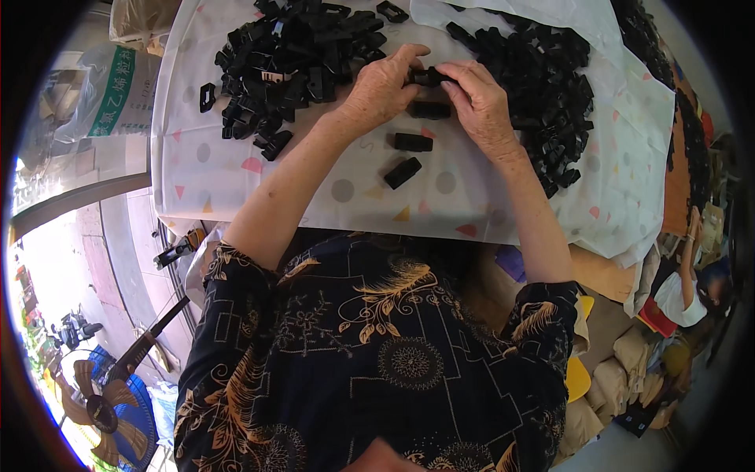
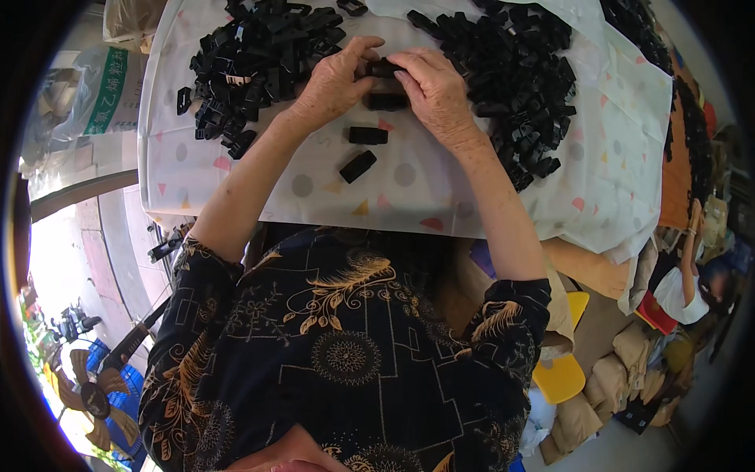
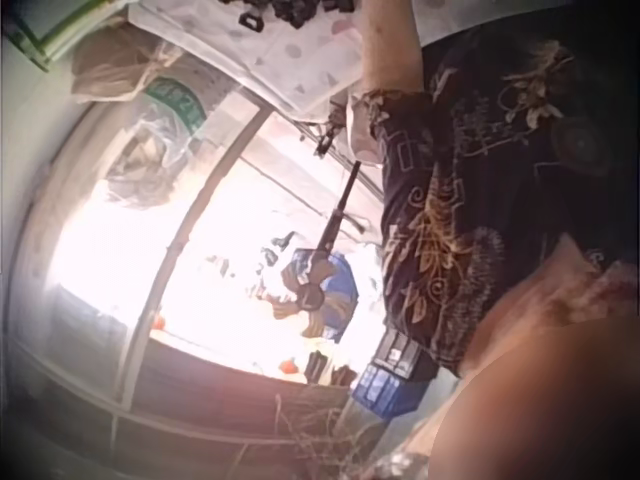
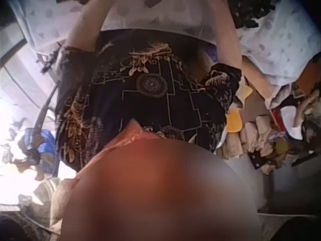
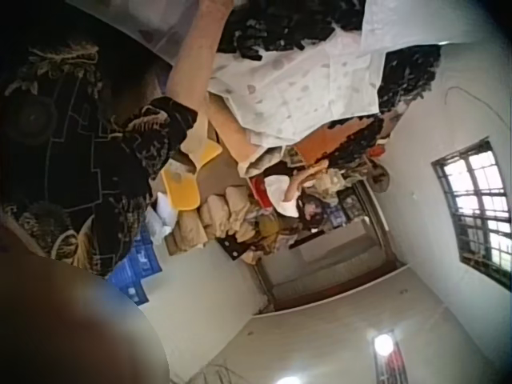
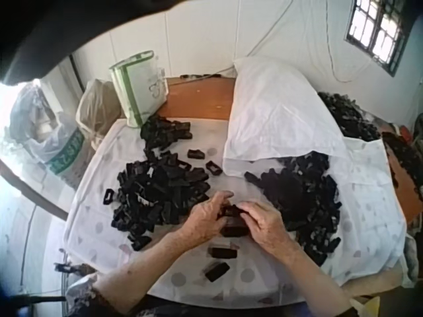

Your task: Sorting and arranging small black plastic components on a workbench in a manufacturing environment.

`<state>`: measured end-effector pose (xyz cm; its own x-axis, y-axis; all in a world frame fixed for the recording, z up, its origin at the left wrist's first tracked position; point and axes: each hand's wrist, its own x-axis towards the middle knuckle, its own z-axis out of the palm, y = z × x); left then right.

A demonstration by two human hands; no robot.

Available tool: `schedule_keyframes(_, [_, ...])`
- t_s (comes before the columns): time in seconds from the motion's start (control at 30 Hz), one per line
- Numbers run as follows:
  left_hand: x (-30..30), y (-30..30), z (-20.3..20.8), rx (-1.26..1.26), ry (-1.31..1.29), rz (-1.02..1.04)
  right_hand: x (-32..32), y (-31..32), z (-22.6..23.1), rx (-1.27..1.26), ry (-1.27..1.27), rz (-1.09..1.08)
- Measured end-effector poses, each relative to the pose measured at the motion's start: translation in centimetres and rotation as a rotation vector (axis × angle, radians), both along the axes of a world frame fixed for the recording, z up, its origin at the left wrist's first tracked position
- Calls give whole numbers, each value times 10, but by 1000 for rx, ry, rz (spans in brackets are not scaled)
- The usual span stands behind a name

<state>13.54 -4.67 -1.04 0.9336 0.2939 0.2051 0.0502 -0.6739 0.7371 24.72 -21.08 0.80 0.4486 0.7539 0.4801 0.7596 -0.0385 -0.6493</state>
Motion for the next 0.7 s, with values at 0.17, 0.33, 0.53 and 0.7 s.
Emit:
schedule_keyframes(0.17, [1,-3,3,-61,56,-16,10,7,-11,-43,-125,64])
schedule_keyframes(0.33, [-3,-1,0,-75,-14,-21,9,9,-8,-67,-303,102])
schedule_keyframes(0.53, [-1,-1,-6,-119,2,-18,17,7,-11,0,-464,150])
schedule_keyframes(0.7, [0,3,-6,-155,-26,-8,28,17,-11,-15,-270,188])
